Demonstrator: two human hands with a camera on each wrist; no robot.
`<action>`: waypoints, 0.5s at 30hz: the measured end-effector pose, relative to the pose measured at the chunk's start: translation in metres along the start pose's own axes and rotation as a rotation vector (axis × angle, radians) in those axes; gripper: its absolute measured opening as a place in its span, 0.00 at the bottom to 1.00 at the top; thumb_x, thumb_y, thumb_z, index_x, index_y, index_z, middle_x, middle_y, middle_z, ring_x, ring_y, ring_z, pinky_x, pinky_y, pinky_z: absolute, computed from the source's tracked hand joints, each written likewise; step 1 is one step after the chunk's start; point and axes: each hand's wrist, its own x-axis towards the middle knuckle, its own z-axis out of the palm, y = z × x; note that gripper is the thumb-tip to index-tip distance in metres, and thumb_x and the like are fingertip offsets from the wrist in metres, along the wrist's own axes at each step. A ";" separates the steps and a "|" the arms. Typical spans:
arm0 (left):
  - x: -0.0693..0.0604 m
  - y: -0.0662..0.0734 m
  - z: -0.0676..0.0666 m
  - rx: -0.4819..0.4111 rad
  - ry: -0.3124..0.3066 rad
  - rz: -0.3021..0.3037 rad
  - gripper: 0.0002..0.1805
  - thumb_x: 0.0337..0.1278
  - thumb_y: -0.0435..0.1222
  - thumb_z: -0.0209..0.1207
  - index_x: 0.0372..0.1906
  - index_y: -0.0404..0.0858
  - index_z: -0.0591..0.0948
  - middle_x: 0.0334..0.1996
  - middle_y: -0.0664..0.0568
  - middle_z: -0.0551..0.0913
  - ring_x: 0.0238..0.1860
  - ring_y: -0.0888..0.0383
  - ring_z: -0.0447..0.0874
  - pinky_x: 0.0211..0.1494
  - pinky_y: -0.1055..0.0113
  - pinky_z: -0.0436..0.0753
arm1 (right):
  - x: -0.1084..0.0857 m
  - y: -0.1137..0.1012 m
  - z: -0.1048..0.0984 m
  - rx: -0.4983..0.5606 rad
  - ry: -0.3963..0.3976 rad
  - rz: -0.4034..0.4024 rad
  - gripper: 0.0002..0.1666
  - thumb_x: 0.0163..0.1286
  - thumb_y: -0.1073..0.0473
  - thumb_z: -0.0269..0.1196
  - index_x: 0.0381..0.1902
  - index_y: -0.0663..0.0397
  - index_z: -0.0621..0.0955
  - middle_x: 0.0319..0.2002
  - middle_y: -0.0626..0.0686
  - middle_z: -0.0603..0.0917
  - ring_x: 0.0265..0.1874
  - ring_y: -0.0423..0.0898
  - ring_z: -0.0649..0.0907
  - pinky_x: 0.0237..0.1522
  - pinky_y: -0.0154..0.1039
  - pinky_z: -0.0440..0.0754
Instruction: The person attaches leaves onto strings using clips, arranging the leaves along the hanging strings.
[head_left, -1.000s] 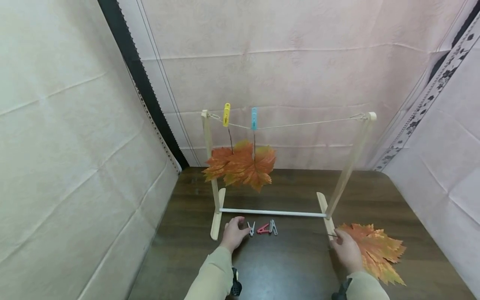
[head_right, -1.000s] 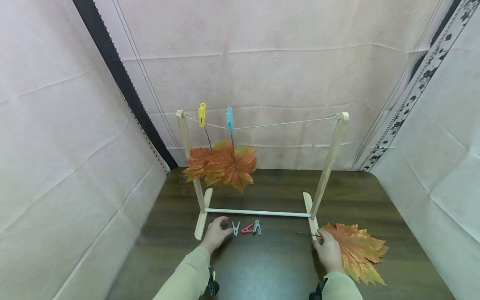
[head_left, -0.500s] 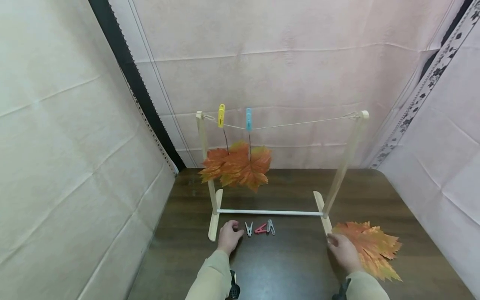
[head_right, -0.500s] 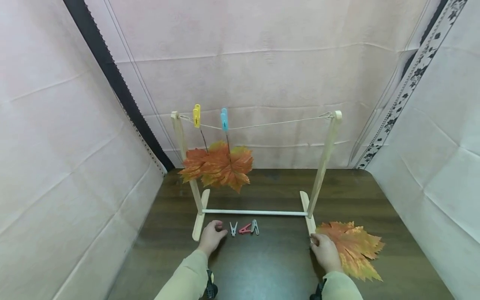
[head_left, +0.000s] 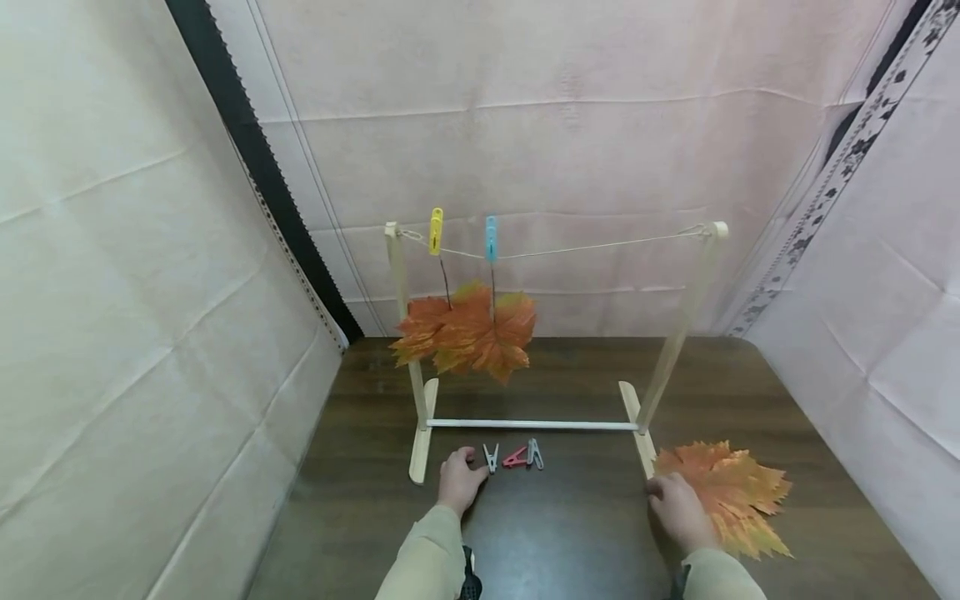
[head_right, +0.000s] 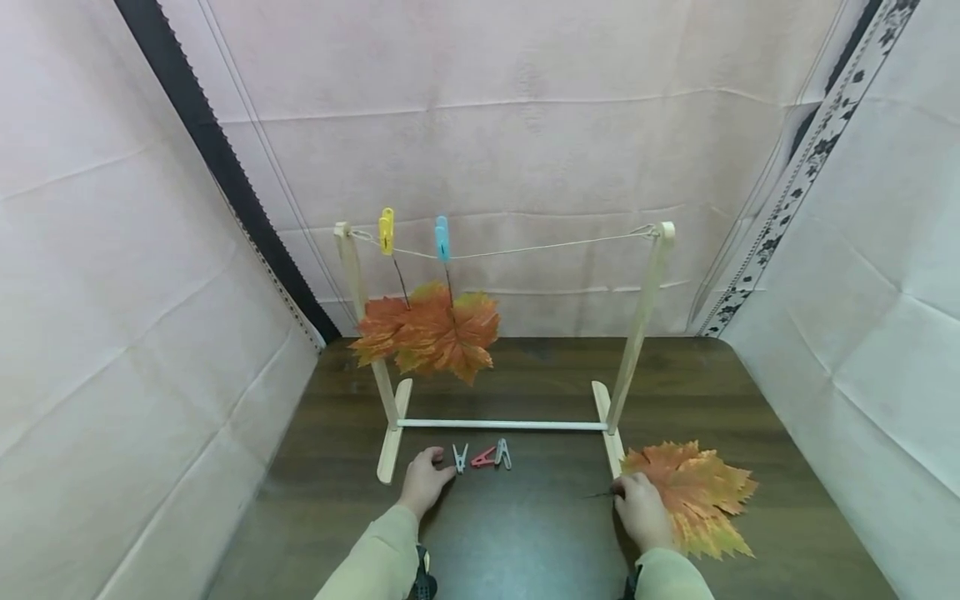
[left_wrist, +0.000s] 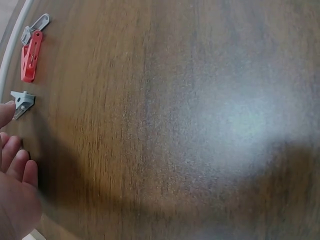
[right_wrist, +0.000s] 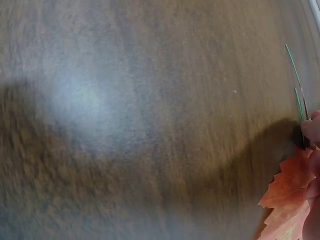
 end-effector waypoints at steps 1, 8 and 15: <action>0.000 0.000 0.001 0.003 0.000 0.005 0.23 0.44 0.35 0.68 0.47 0.29 0.79 0.41 0.42 0.80 0.45 0.42 0.75 0.50 0.50 0.73 | -0.001 0.000 0.000 -0.008 -0.003 0.004 0.06 0.53 0.72 0.62 0.30 0.59 0.81 0.34 0.57 0.77 0.35 0.55 0.78 0.41 0.57 0.74; 0.000 0.005 0.007 0.053 -0.045 -0.031 0.26 0.44 0.39 0.69 0.53 0.36 0.79 0.48 0.46 0.80 0.46 0.45 0.71 0.48 0.45 0.66 | -0.005 0.002 0.003 -0.019 0.027 -0.036 0.06 0.51 0.72 0.63 0.25 0.57 0.79 0.30 0.53 0.76 0.32 0.51 0.77 0.38 0.53 0.75; -0.001 0.010 0.014 0.042 -0.088 -0.016 0.24 0.44 0.40 0.68 0.52 0.41 0.80 0.48 0.50 0.81 0.46 0.47 0.68 0.47 0.45 0.60 | -0.009 0.003 0.003 -0.022 0.018 -0.015 0.08 0.51 0.72 0.64 0.25 0.54 0.79 0.28 0.50 0.77 0.30 0.48 0.77 0.36 0.50 0.75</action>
